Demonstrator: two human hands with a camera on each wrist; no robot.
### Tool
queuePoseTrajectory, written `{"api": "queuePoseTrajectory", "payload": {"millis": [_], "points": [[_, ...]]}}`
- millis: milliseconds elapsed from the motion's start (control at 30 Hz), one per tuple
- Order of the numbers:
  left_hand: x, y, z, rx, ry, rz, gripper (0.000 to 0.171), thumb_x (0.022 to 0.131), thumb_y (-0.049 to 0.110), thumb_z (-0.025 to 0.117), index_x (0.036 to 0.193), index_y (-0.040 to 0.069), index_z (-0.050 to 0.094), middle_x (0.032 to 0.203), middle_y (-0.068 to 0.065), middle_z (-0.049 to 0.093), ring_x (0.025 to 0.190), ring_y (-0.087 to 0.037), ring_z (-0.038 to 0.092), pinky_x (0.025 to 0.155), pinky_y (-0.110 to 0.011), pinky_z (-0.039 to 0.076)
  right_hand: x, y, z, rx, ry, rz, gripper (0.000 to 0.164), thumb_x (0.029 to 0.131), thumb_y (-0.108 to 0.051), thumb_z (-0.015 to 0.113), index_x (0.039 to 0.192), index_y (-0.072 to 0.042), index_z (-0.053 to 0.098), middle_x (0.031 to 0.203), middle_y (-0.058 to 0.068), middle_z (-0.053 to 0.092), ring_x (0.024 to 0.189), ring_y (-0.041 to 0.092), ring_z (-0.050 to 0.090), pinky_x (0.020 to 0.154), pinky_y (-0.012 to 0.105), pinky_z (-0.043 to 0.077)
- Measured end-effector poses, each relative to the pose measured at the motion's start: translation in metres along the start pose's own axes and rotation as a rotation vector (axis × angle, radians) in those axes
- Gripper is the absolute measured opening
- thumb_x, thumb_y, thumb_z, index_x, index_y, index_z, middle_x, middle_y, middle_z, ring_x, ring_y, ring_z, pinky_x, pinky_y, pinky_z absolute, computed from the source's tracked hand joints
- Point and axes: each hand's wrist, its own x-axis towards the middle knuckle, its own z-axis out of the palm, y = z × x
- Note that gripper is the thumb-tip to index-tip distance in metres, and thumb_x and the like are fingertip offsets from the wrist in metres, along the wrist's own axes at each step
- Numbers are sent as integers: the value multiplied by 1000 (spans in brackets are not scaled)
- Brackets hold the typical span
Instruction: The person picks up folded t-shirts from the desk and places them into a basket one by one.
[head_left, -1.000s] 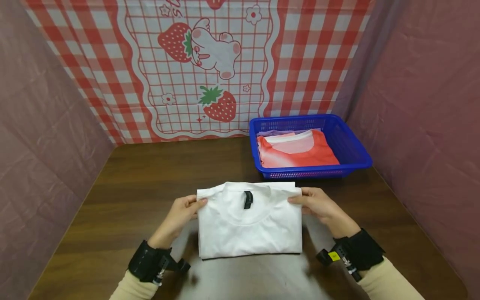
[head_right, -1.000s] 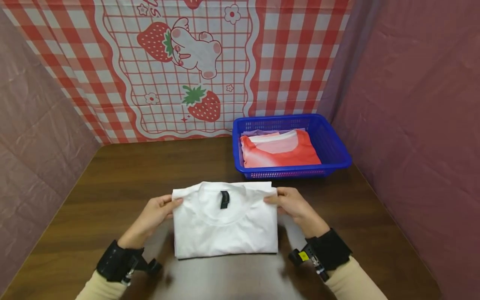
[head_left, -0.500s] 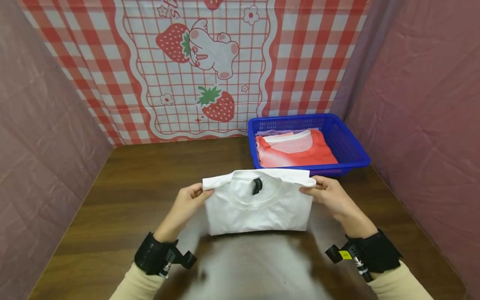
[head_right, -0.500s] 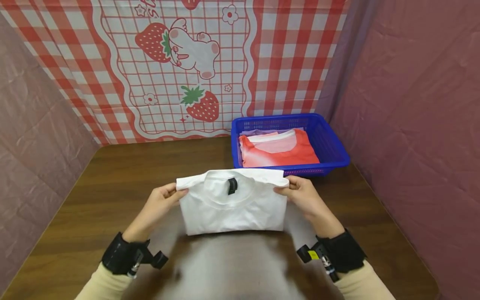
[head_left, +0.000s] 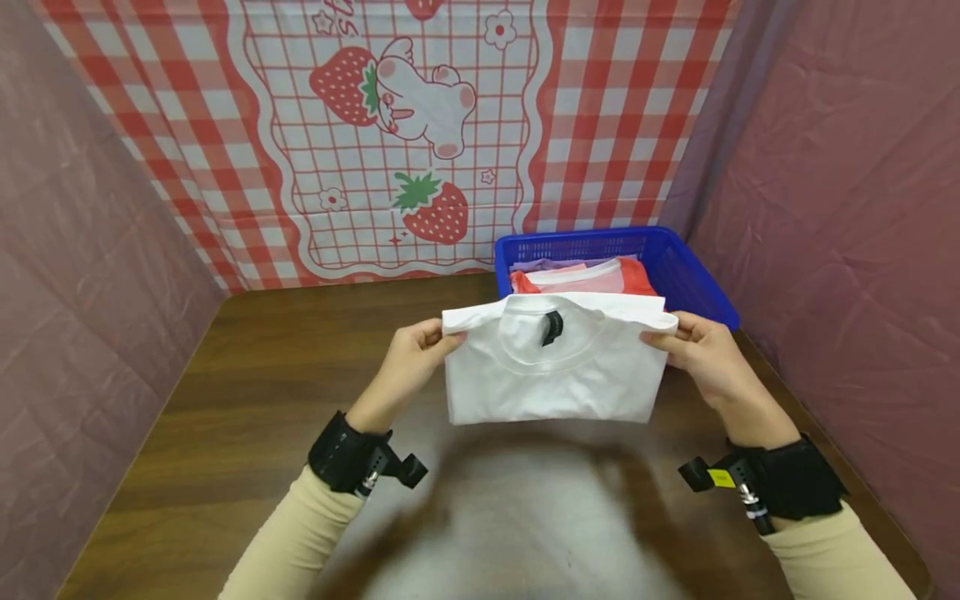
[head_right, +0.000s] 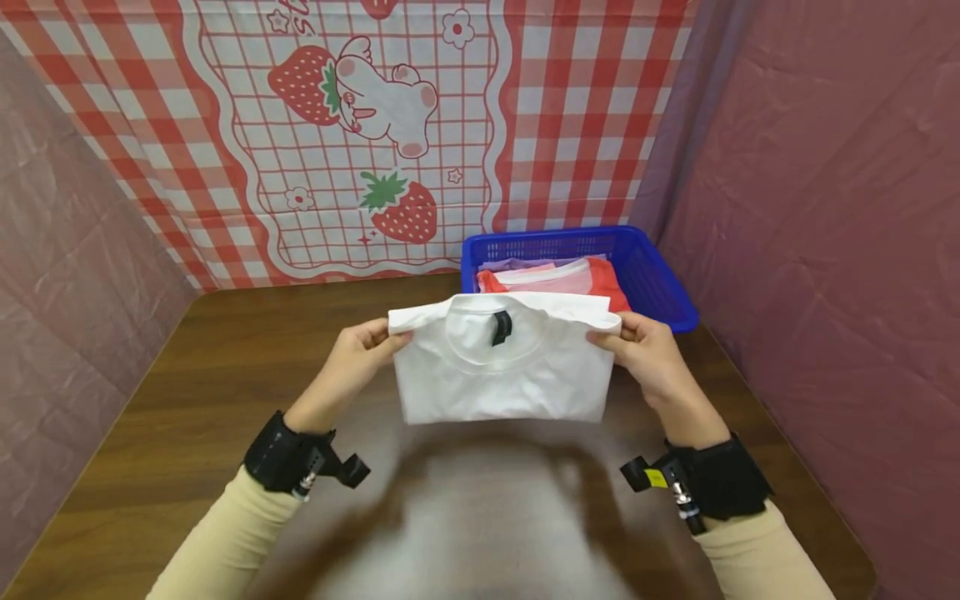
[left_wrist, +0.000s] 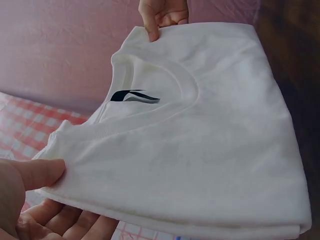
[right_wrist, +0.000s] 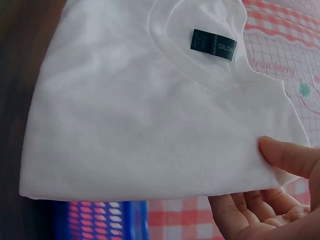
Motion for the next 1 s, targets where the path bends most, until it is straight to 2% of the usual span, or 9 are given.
{"api": "queuePoseTrajectory", "payload": {"millis": [133, 233, 300, 367, 500, 567, 733, 833, 1000], "points": [[15, 14, 9, -37, -13, 17, 30, 93, 15, 62, 118, -2, 65, 103, -18, 71, 79, -2, 58, 71, -18, 47, 8, -11, -13, 51, 42, -22, 28, 88, -4, 65, 85, -32, 69, 79, -23, 70, 73, -7, 61, 65, 11, 50], [26, 24, 14, -70, -22, 28, 31, 93, 16, 62, 119, -1, 65, 106, -18, 71, 81, -2, 58, 72, -18, 47, 14, -21, -23, 62, 78, -26, 27, 88, -5, 66, 85, -31, 69, 78, -23, 70, 72, -7, 60, 63, 11, 49], [34, 31, 18, -71, -21, 50, 31, 93, 16, 62, 118, -1, 66, 102, -14, 71, 79, -2, 56, 70, -17, 46, 19, -28, -30, 57, 94, -26, 24, 88, -7, 67, 85, -31, 69, 78, -23, 70, 72, -7, 61, 62, 11, 50], [43, 38, 21, -64, -21, 74, 30, 93, 17, 63, 117, -1, 66, 88, -7, 69, 74, -3, 52, 65, -17, 42, 24, -35, -37, 47, 107, -25, 20, 87, -10, 69, 86, -30, 69, 79, -23, 69, 72, -6, 61, 62, 11, 51], [61, 50, 27, -35, -27, 92, 31, 93, 21, 63, 117, 2, 67, 83, -1, 66, 73, -6, 47, 63, -18, 38, 34, -49, -49, 31, 128, -26, 17, 86, -14, 70, 86, -31, 68, 81, -22, 69, 75, -5, 61, 65, 10, 51], [70, 55, 31, -38, -35, 92, 32, 93, 22, 62, 119, 3, 66, 93, -7, 70, 76, -7, 50, 67, -19, 41, 40, -54, -54, 14, 147, -22, 17, 87, -15, 70, 85, -33, 68, 80, -23, 68, 76, -6, 60, 65, 10, 49], [89, 66, 44, -40, -23, 104, 34, 94, 21, 62, 122, 3, 65, 116, -15, 70, 91, -9, 59, 78, -20, 46, 57, -61, -64, -150, 221, -9, 22, 89, -20, 68, 81, -41, 63, 75, -29, 63, 74, -7, 53, 64, 10, 45], [102, 68, 54, -35, 0, 108, 33, 93, 21, 64, 120, 3, 66, 118, -16, 70, 96, -11, 62, 82, -21, 49, 67, -60, -69, -224, 280, -12, 28, 89, -21, 66, 76, -44, 61, 72, -31, 58, 71, -6, 49, 62, 12, 42], [119, 66, 69, -48, 24, 127, 30, 92, 18, 64, 115, -1, 68, 113, -20, 71, 87, -8, 58, 74, -18, 46, 85, -54, -78, -190, 351, -21, 38, 88, -13, 66, 68, -45, 61, 66, -30, 56, 67, -5, 48, 59, 12, 41]]}}
